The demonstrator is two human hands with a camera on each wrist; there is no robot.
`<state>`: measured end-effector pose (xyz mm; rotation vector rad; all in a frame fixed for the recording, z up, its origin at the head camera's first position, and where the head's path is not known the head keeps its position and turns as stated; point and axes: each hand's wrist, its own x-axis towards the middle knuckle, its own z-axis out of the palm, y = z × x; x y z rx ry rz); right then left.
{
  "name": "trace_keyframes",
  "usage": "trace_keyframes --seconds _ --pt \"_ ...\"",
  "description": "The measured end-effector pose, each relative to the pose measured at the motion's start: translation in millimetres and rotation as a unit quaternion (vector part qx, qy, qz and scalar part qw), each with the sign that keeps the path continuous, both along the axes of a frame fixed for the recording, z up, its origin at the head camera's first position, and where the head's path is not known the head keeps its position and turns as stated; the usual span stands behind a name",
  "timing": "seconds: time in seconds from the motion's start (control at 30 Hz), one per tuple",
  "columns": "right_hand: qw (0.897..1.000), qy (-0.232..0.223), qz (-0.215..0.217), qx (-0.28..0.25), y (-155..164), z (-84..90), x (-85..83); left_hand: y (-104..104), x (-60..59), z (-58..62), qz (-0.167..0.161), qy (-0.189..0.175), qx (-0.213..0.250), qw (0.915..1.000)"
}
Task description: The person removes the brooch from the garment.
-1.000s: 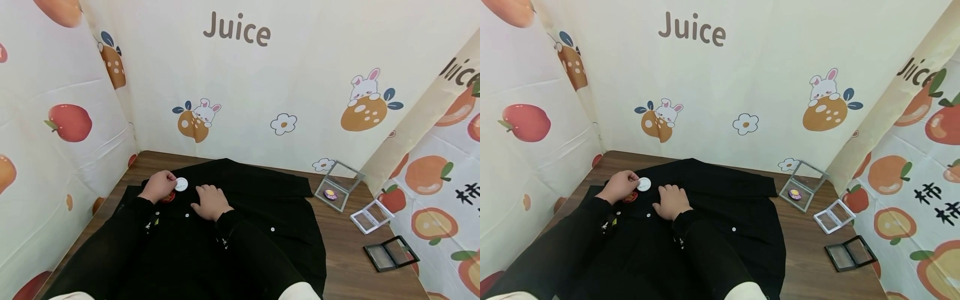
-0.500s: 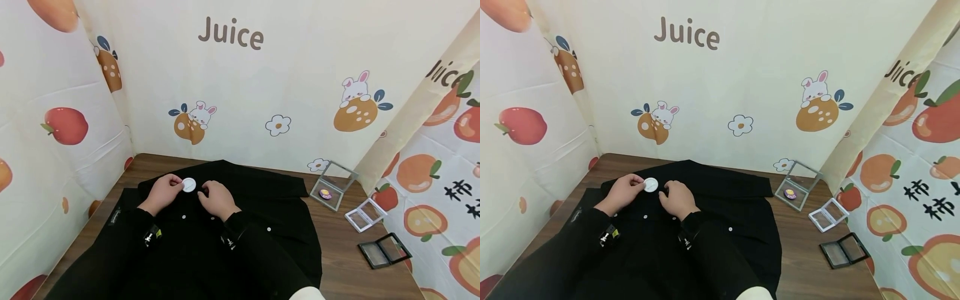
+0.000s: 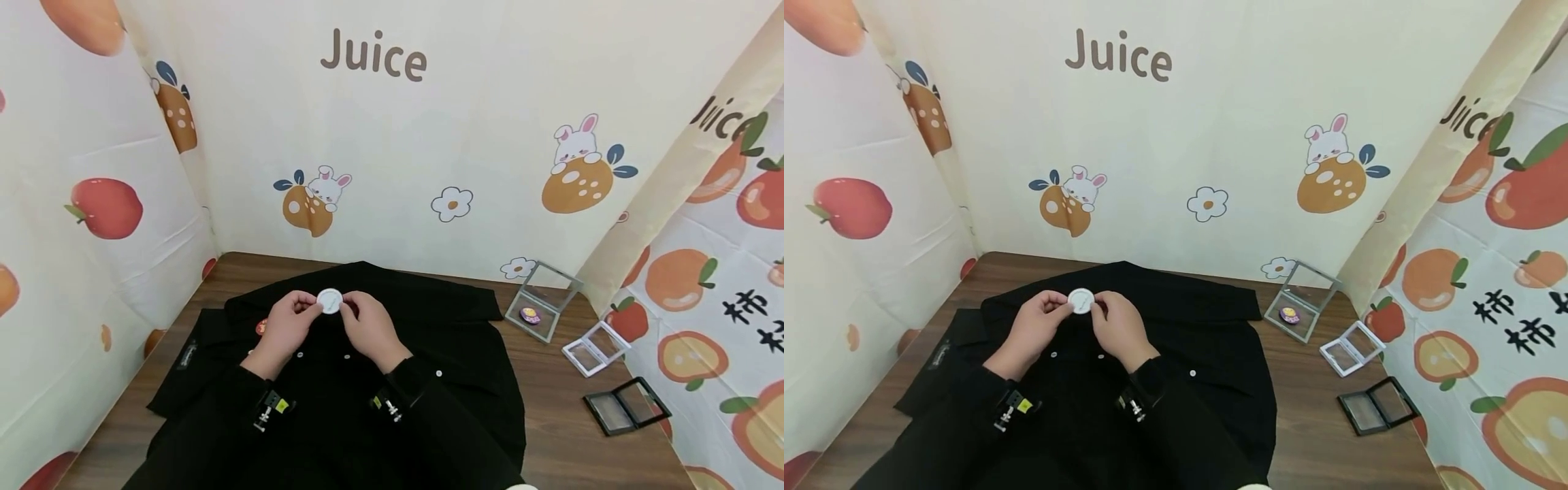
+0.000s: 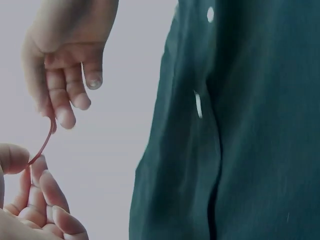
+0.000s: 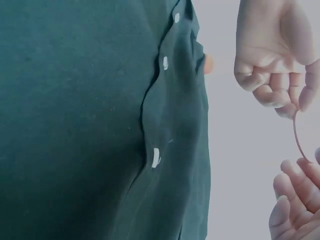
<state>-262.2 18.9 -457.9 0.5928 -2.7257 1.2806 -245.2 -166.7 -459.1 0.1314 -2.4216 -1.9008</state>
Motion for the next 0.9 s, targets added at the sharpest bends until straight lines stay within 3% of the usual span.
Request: trace_keyframes --seconds 0.13,0.3,0.43,0.67,0.9 --pt "0.999 0.025 0.002 -0.027 25.2 2.0 12.3 18.2 11.5 6.7 -0.026 0.004 0.031 0.9992" --pt "0.996 0.068 0.014 -0.047 54.7 3.0 35.5 36.6 30.1 12.3 -0.065 0.036 0.025 0.9969" --pt "0.994 0.036 0.019 -0.105 69.6 4.4 54.5 46.8 45.0 14.3 -0.089 0.061 0.019 0.9939" --pt "0.978 -0.039 0.029 -0.205 82.5 10.4 85.8 54.5 71.8 18.4 -0.122 0.072 0.001 0.99" --pt "0.969 -0.029 0.05 -0.241 89.5 8.2 104.3 58.6 90.0 23.6 -0.152 0.076 0.023 0.9851"
